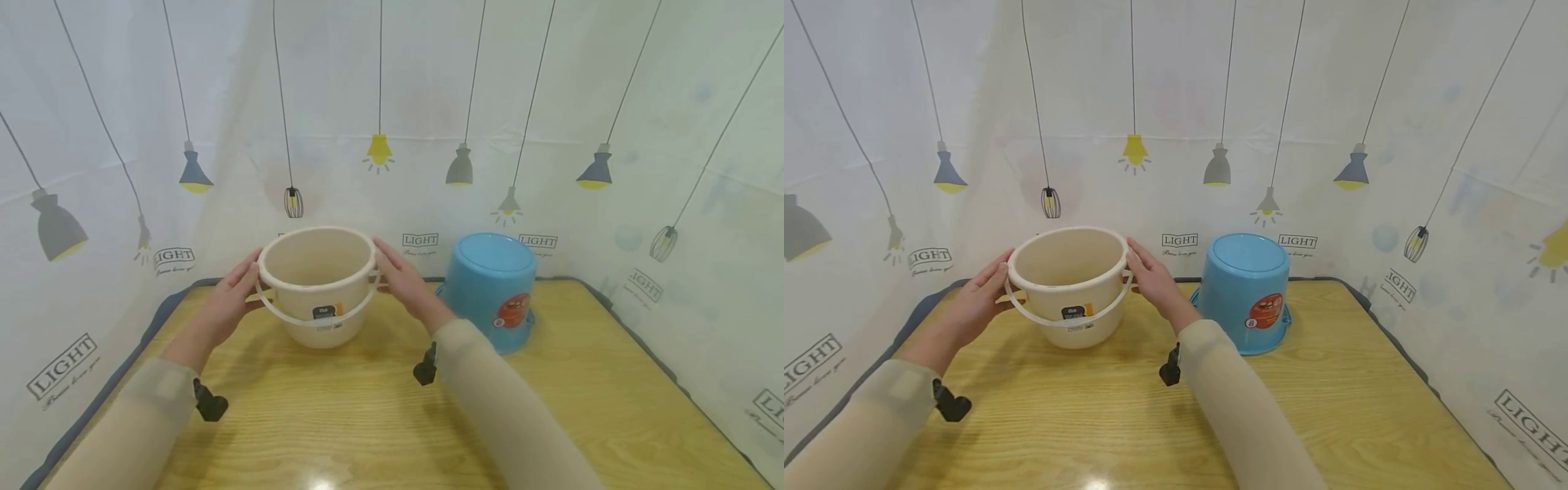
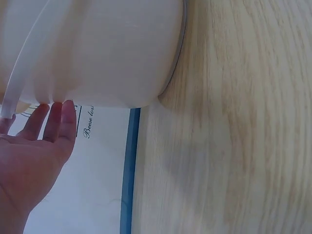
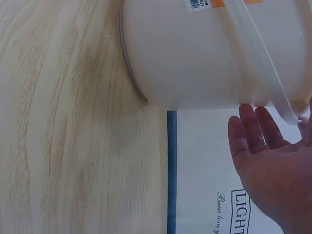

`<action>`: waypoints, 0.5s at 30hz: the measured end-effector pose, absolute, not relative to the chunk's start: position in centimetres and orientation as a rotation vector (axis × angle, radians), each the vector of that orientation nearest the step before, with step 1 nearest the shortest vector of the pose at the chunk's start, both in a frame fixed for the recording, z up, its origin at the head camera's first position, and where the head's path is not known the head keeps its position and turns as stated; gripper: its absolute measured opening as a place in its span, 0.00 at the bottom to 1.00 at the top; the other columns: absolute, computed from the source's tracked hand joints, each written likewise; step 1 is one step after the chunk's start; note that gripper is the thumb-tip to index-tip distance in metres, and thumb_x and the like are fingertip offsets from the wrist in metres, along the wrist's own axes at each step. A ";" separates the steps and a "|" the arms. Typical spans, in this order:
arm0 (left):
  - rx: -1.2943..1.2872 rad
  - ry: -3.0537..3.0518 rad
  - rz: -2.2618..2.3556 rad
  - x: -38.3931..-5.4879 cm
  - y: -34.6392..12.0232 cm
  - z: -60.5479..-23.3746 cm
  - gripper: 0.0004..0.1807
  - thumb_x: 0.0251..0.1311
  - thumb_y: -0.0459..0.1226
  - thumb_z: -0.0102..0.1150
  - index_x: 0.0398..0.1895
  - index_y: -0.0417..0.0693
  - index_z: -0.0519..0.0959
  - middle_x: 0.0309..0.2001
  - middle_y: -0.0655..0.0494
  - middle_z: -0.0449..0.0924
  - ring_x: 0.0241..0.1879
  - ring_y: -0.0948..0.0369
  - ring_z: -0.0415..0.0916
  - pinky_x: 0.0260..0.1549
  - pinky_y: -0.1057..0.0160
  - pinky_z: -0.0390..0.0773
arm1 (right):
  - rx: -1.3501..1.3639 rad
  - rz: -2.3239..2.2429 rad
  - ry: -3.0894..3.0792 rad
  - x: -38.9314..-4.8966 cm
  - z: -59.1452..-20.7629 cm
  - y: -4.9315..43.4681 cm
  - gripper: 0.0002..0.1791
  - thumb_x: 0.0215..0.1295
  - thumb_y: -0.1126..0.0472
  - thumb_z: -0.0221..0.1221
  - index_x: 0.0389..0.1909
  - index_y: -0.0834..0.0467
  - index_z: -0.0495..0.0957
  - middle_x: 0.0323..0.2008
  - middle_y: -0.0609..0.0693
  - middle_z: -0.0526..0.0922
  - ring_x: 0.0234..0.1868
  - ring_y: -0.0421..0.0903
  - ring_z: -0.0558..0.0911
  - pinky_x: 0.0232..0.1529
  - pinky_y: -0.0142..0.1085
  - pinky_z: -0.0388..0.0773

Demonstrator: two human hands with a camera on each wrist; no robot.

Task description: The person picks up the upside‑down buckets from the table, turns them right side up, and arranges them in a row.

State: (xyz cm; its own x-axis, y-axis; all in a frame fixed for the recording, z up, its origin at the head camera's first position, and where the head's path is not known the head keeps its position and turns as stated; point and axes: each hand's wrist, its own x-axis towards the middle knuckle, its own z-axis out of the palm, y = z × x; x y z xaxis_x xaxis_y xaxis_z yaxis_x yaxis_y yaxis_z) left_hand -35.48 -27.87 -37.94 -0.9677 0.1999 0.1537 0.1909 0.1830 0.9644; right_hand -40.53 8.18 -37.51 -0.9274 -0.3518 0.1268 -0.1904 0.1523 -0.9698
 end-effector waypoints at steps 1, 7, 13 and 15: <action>0.402 2.405 1.969 -35.5 -27.9 -38.0 0.37 0.86 0.61 0.38 0.92 0.69 0.47 0.82 0.42 0.63 0.64 0.68 0.75 0.63 0.63 0.85 | -0.539 -1.891 2.280 -40.6 -37.5 8.1 0.32 0.89 0.36 0.43 0.88 0.31 0.56 0.79 0.55 0.75 0.72 0.59 0.82 0.75 0.59 0.78; 0.415 2.406 1.970 -35.3 -27.9 -38.1 0.38 0.86 0.61 0.37 0.92 0.69 0.46 0.83 0.41 0.62 0.64 0.69 0.76 0.60 0.67 0.85 | -0.540 -1.878 2.275 -40.9 -37.4 8.0 0.32 0.89 0.36 0.42 0.88 0.32 0.56 0.80 0.55 0.74 0.71 0.59 0.83 0.76 0.59 0.78; 0.393 2.417 1.960 -35.0 -27.9 -37.8 0.39 0.87 0.61 0.37 0.92 0.65 0.44 0.86 0.39 0.57 0.63 0.72 0.75 0.59 0.69 0.85 | -0.514 -1.891 2.288 -40.9 -37.4 7.9 0.32 0.89 0.35 0.42 0.88 0.33 0.56 0.83 0.51 0.69 0.72 0.58 0.82 0.77 0.58 0.78; 0.348 2.456 1.942 -34.7 -27.8 -37.5 0.40 0.87 0.62 0.36 0.93 0.61 0.43 0.88 0.40 0.55 0.66 0.70 0.73 0.63 0.67 0.83 | -0.495 -1.921 2.292 -40.8 -37.3 7.8 0.33 0.89 0.34 0.42 0.88 0.34 0.56 0.85 0.48 0.66 0.75 0.57 0.79 0.77 0.57 0.77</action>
